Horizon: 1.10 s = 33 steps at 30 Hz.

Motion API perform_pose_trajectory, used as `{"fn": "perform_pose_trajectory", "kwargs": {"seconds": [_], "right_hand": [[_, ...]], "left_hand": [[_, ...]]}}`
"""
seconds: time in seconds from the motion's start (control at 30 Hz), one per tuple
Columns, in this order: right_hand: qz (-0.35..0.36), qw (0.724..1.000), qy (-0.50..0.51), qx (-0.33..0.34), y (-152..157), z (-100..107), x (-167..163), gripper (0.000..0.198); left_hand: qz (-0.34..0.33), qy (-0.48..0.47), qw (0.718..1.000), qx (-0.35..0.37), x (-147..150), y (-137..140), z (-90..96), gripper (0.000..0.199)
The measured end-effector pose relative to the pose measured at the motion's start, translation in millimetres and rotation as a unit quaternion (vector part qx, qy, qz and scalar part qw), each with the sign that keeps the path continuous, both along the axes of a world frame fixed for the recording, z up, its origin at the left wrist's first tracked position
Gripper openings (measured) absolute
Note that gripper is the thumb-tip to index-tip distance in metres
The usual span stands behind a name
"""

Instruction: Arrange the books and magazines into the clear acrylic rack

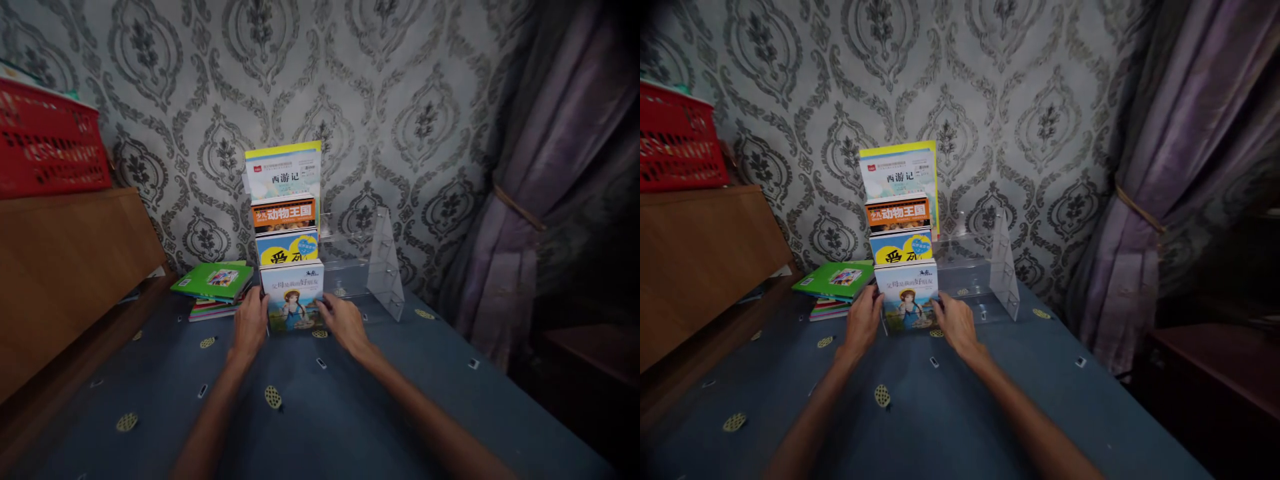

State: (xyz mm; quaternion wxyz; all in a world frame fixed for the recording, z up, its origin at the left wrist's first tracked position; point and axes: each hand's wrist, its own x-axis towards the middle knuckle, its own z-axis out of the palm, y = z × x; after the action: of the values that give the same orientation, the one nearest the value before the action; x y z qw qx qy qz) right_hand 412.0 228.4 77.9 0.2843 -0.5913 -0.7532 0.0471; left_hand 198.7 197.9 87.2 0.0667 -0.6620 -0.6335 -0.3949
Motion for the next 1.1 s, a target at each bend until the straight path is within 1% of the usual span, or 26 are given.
{"fn": "perform_pose_trajectory", "kwargs": {"seconds": [0.17,0.37,0.57,0.73,0.93,1.1], "right_hand": [[-0.018,0.999,-0.040,-0.004,-3.5,3.9,-3.5,0.025],[-0.031,0.997,-0.067,-0.010,-2.7,3.8,-8.2,0.026],[-0.024,0.998,-0.053,0.008,3.3,-4.1,-5.9,0.023],[-0.011,1.000,-0.019,0.020,6.1,-8.7,-2.9,0.023],[-0.005,0.999,0.017,0.037,8.7,-15.0,-3.1,0.025],[-0.003,0.999,0.026,0.038,11.2,-18.3,-2.1,0.024]], "left_hand": [[0.041,0.085,0.995,-0.013,2.1,1.9,5.7,0.015],[0.048,0.126,0.991,-0.016,3.3,2.2,9.2,0.018],[0.035,0.119,0.992,0.004,0.1,5.1,8.1,0.018],[0.031,0.114,0.993,-0.005,-4.2,7.1,8.1,0.016],[0.002,0.105,0.994,-0.008,-10.4,10.2,9.6,0.018],[-0.021,0.084,0.996,-0.008,-15.4,8.9,11.7,0.015]]}}
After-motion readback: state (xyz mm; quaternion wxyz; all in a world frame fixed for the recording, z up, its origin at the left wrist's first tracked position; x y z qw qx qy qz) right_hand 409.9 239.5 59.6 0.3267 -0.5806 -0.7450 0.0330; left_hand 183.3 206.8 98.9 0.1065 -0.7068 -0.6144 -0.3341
